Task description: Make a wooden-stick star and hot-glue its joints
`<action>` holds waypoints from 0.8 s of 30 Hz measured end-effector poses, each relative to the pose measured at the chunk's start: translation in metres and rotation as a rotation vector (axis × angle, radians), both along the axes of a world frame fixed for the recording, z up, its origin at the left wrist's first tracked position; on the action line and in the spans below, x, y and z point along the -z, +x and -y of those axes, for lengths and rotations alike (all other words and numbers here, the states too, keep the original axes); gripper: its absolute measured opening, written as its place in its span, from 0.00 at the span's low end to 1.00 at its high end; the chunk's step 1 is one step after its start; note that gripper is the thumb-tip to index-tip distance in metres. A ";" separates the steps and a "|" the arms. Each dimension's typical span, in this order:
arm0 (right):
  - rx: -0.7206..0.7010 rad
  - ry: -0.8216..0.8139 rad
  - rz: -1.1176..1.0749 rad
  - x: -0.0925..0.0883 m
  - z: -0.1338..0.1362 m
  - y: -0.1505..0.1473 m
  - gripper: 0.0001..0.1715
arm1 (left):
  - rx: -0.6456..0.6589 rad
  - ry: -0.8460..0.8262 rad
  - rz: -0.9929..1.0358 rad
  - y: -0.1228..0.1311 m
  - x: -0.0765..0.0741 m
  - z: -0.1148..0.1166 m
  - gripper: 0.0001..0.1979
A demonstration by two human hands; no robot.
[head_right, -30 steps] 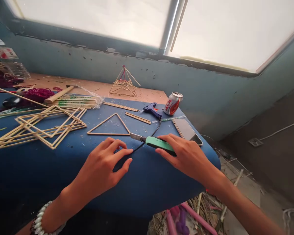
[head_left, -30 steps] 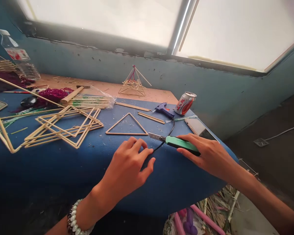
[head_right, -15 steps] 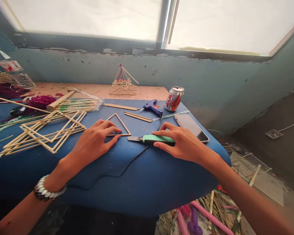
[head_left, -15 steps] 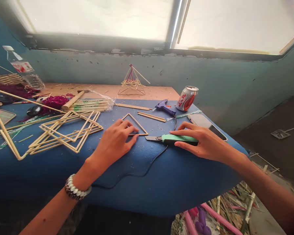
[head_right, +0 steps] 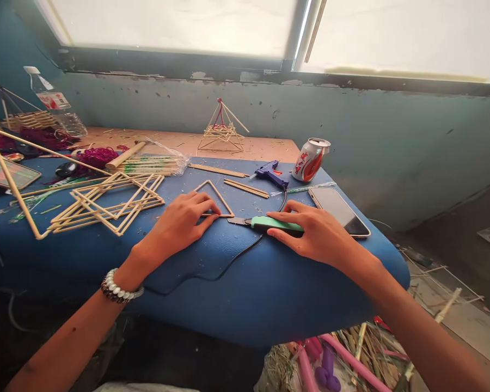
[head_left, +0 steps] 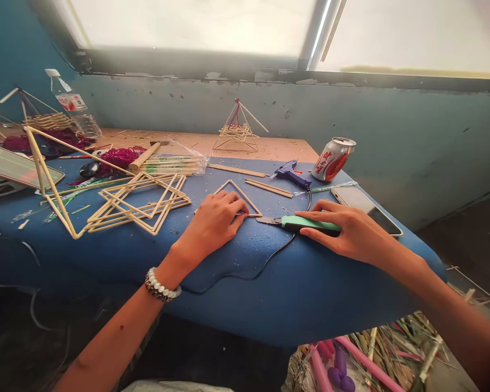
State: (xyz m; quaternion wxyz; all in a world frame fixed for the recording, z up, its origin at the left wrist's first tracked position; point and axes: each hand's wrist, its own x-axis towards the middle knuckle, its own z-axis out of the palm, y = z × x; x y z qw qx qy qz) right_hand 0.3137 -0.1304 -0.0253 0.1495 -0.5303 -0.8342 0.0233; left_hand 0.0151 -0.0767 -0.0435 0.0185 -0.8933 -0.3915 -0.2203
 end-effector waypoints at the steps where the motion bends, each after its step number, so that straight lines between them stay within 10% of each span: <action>1: 0.002 -0.001 0.001 0.000 0.000 0.000 0.28 | 0.001 0.004 0.000 0.000 0.001 0.000 0.08; 24: 0.074 0.075 0.095 -0.005 0.021 0.000 0.28 | 0.017 0.047 -0.015 0.000 0.000 0.003 0.10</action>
